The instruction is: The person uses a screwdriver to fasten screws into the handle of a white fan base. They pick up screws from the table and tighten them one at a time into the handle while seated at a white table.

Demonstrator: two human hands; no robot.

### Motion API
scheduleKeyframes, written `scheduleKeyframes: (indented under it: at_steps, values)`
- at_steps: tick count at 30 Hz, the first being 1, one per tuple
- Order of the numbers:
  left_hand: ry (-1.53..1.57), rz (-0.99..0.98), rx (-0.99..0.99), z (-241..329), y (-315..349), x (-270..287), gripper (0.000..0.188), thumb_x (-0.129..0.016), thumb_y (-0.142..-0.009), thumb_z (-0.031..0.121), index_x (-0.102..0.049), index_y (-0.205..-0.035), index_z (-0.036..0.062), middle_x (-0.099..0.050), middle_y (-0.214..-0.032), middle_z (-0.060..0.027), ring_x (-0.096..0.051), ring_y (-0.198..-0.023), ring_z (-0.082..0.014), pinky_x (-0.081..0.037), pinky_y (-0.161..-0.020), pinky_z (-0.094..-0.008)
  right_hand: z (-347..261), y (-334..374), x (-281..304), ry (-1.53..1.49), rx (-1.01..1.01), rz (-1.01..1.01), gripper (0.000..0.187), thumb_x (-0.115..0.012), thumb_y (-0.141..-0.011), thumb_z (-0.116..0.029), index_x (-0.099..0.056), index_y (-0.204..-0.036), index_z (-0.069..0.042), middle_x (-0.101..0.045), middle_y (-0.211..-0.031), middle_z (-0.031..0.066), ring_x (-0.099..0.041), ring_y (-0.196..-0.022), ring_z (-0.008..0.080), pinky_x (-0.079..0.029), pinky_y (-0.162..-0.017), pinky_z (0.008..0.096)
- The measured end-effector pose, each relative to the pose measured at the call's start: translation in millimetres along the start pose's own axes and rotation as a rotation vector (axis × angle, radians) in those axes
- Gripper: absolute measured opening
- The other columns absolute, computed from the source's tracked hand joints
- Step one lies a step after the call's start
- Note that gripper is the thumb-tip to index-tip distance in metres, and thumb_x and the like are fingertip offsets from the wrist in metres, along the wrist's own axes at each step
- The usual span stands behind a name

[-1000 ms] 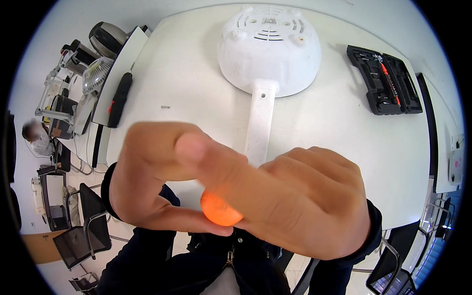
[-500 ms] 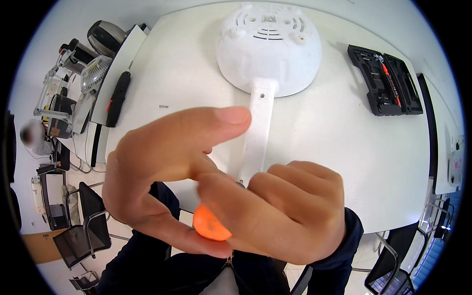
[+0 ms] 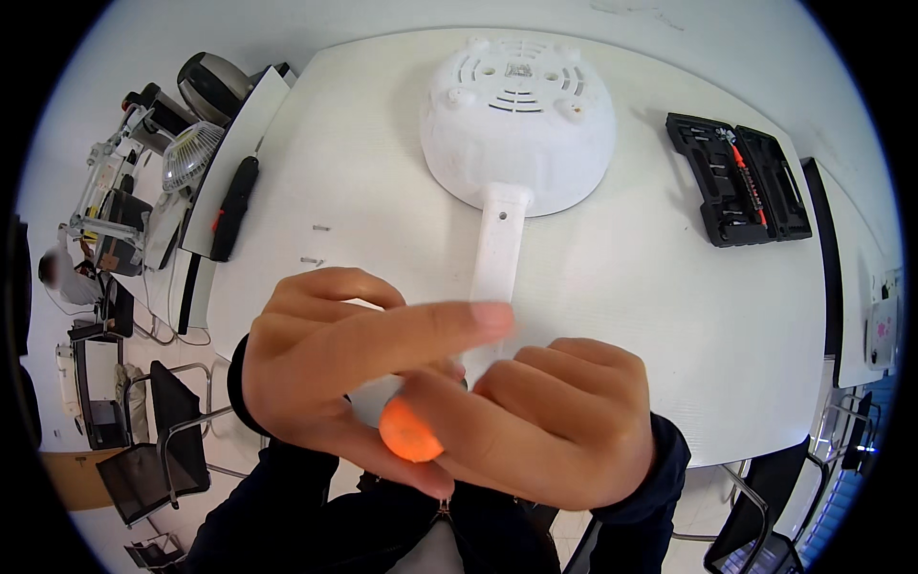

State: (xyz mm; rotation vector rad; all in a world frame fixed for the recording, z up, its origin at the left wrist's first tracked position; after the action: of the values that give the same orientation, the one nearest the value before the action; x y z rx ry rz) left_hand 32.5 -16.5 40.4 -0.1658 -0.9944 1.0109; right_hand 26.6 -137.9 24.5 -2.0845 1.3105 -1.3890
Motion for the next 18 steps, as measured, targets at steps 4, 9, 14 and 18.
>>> scheduleKeyframes:
  at_steps: [4,9,14,18]
  values:
    - [0.095,0.007,-0.021,-5,-2,0,0.076,-0.080,-0.058,0.042,-0.056,-0.113,-0.0041,-0.067,-0.069,-0.0042,-0.062,-0.054,-0.0141,-0.042,-0.053,-0.0191,-2,-4,3,-0.050,-0.037,-0.258,0.036,-0.073,-0.064,-0.017,-0.063,-0.095,-0.003,-0.055,-0.060,0.0055,-0.053,-0.047,0.0176,-0.037,-0.042,0.0239]
    - [0.050,0.013,-0.016,0,-2,-2,0.074,-0.081,-0.057,0.039,-0.057,-0.111,-0.0046,-0.068,-0.076,-0.0070,-0.060,-0.053,-0.0149,-0.043,-0.052,-0.0206,1,2,8,-0.040,-0.052,-0.023,0.028,-0.072,-0.063,-0.017,-0.063,-0.088,-0.007,-0.041,-0.047,-0.0011,-0.039,-0.035,0.0110,-0.025,-0.036,0.0232]
    - [-0.076,-0.023,-0.017,4,1,-4,0.071,-0.083,-0.056,0.035,-0.058,-0.111,-0.0043,-0.068,-0.080,-0.0087,-0.064,-0.058,-0.0169,-0.044,-0.052,-0.0219,-2,-4,5,-0.062,-0.040,0.102,0.027,-0.072,-0.063,-0.017,-0.060,-0.084,-0.005,-0.045,-0.052,0.0011,-0.043,-0.040,0.0146,-0.031,-0.038,0.0244]
    - [-0.027,-0.021,-0.023,-1,-3,-4,0.069,-0.084,-0.056,0.030,-0.058,-0.110,-0.0034,-0.068,-0.089,-0.0088,-0.066,-0.063,-0.0170,-0.043,-0.052,-0.0218,-3,-1,10,0.011,-0.069,-0.271,0.044,-0.076,-0.064,-0.020,-0.057,-0.098,0.002,-0.065,-0.072,0.0120,-0.065,-0.062,0.0244,-0.047,-0.052,0.0272]
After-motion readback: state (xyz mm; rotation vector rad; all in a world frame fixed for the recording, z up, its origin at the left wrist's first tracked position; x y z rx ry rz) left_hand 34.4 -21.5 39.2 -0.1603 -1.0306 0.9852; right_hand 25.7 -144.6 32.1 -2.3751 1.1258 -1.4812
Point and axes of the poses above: each hand's wrist, its own y-axis away from the middle knuckle, its own x-axis out of the back of the hand, z = x × y, the point moved 6 cm from there along -y, towards the middle knuckle
